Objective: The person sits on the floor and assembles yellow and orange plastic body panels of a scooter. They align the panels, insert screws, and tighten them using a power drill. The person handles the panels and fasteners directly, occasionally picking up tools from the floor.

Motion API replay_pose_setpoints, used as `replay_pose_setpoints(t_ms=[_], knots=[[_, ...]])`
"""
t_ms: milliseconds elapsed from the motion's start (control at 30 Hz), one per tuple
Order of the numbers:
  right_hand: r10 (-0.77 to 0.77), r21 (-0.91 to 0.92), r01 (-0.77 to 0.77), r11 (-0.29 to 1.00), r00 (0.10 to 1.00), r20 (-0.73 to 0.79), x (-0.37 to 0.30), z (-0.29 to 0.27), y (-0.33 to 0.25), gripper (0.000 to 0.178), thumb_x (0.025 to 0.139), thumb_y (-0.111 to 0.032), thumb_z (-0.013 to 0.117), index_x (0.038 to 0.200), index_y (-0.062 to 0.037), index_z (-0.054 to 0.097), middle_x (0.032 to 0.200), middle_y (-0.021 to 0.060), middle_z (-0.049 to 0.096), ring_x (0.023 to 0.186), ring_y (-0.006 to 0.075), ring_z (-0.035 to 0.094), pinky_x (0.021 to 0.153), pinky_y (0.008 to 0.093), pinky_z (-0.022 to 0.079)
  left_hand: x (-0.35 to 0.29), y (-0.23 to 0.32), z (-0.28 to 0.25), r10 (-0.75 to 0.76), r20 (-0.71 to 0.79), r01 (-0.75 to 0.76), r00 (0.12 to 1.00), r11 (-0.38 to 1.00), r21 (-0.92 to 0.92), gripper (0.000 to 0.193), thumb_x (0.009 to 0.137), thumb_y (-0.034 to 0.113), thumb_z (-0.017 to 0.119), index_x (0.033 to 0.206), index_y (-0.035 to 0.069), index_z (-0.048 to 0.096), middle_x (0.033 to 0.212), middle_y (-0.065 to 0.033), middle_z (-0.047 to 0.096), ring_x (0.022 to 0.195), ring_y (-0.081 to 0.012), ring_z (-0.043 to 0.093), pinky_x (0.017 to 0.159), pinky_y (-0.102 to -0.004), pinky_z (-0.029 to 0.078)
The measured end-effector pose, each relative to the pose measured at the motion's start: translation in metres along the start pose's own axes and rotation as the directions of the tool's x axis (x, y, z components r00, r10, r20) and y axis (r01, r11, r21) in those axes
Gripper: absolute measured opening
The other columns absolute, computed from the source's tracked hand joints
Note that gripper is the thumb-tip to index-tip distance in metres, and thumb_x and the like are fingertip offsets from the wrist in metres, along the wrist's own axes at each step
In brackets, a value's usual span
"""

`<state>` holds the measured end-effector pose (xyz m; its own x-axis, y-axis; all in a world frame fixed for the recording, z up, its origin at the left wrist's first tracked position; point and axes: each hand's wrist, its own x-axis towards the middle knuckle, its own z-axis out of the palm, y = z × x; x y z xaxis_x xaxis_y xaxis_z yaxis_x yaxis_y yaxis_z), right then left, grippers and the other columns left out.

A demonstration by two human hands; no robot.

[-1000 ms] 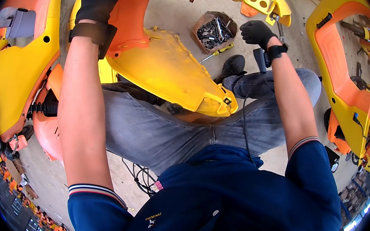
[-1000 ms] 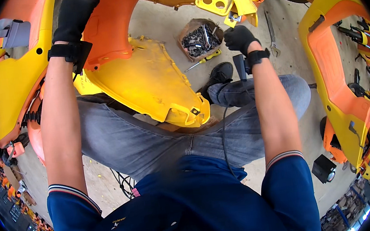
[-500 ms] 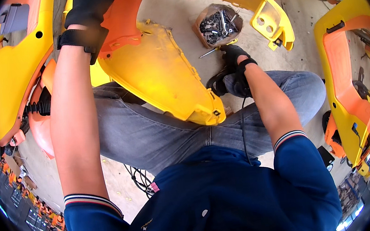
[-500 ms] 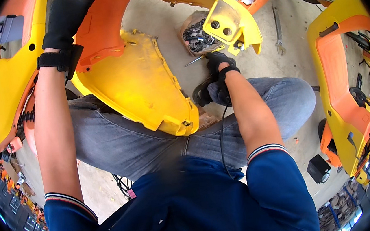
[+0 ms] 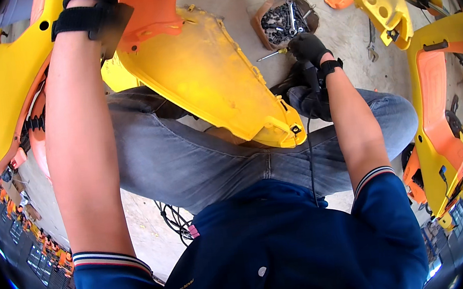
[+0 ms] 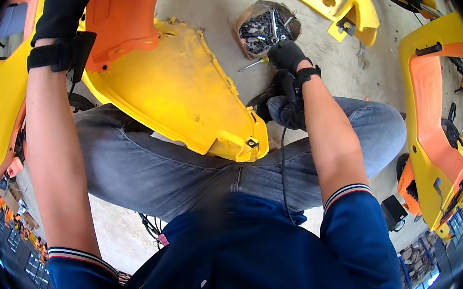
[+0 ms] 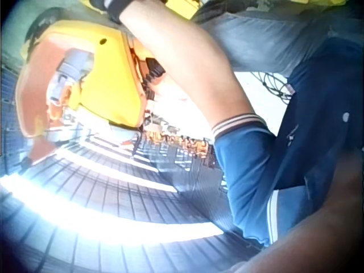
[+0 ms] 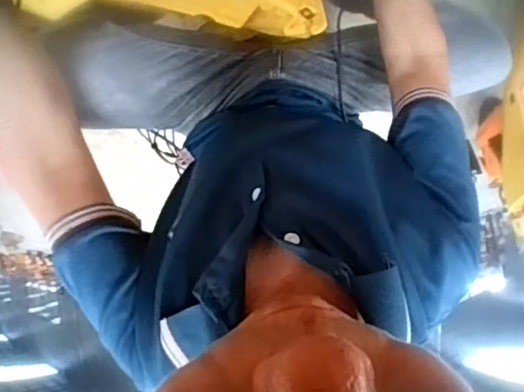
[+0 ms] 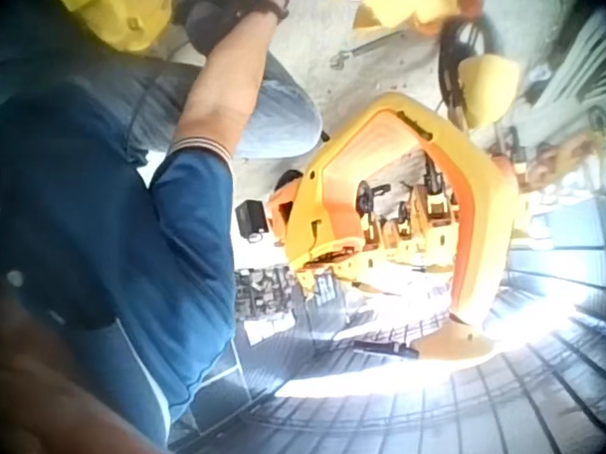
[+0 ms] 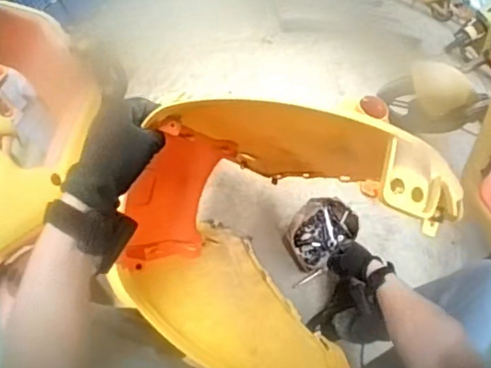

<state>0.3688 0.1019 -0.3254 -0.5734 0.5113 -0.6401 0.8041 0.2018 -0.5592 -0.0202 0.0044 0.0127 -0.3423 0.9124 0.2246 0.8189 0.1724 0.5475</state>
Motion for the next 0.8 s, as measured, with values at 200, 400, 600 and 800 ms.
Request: replay_pose_setpoints(t_ms=[200, 400, 600, 800], knots=[[-0.284, -0.444, 0.161, 0.881, 0.933, -0.224, 0.008, -0.019, -0.023, 0.012, 0.078, -0.018, 0.062, 0.084, -0.0128, 0.070, 0.082, 0.0093, 0.070, 0.076, 0.0248, 0.068, 0.067, 0.0362, 0.053, -0.007, 0.017, 0.006, -0.118, 0.035, 0.120, 0.992, 0.991, -0.063, 0.015, 0.068, 0.001, 0.063, 0.082, 0.004, 0.069, 0.074, -0.0086, 0.067, 0.064, -0.0162, 0.060, 0.060, -0.0296, 0.047], [-0.113, -0.175, 0.056, 0.983, 0.936, -0.335, 0.038, 0.009, -0.048, 0.022, 0.078, -0.022, 0.063, 0.096, -0.0135, 0.072, 0.091, 0.0150, 0.069, 0.090, 0.0327, 0.065, 0.082, 0.0414, 0.050, -0.002, 0.014, 0.008, -0.123, 0.032, 0.124, 0.992, 0.992, -0.027, 0.015, 0.067, 0.001, 0.063, 0.080, 0.003, 0.069, 0.070, -0.0074, 0.067, 0.060, -0.0159, 0.059, 0.058, -0.0300, 0.047], [-0.127, -0.691, -0.017, 0.723, 0.980, -0.156, 0.075, 0.033, -0.078, 0.033, 0.081, -0.027, 0.061, 0.108, -0.0076, 0.066, 0.106, 0.0163, 0.065, 0.105, 0.0314, 0.059, 0.096, 0.0390, 0.043, -0.006, 0.024, 0.012, -0.193, 0.024, 0.195, 0.981, 0.966, -0.172, 0.012, 0.068, 0.001, 0.064, 0.079, 0.000, 0.068, 0.069, -0.0061, 0.066, 0.062, -0.0124, 0.058, 0.058, -0.0276, 0.047], [-0.059, -0.620, -0.148, 0.770, 0.952, -0.301, 0.076, 0.043, -0.084, 0.043, 0.090, -0.023, 0.049, 0.126, -0.0003, 0.054, 0.130, 0.0185, 0.054, 0.123, 0.0316, 0.049, 0.108, 0.0408, 0.033, -0.014, 0.027, 0.014, -0.129, -0.024, 0.125, 0.991, 0.985, -0.117, 0.013, 0.068, 0.001, 0.065, 0.081, 0.000, 0.067, 0.070, -0.0072, 0.065, 0.065, -0.0136, 0.060, 0.061, -0.0275, 0.047]])
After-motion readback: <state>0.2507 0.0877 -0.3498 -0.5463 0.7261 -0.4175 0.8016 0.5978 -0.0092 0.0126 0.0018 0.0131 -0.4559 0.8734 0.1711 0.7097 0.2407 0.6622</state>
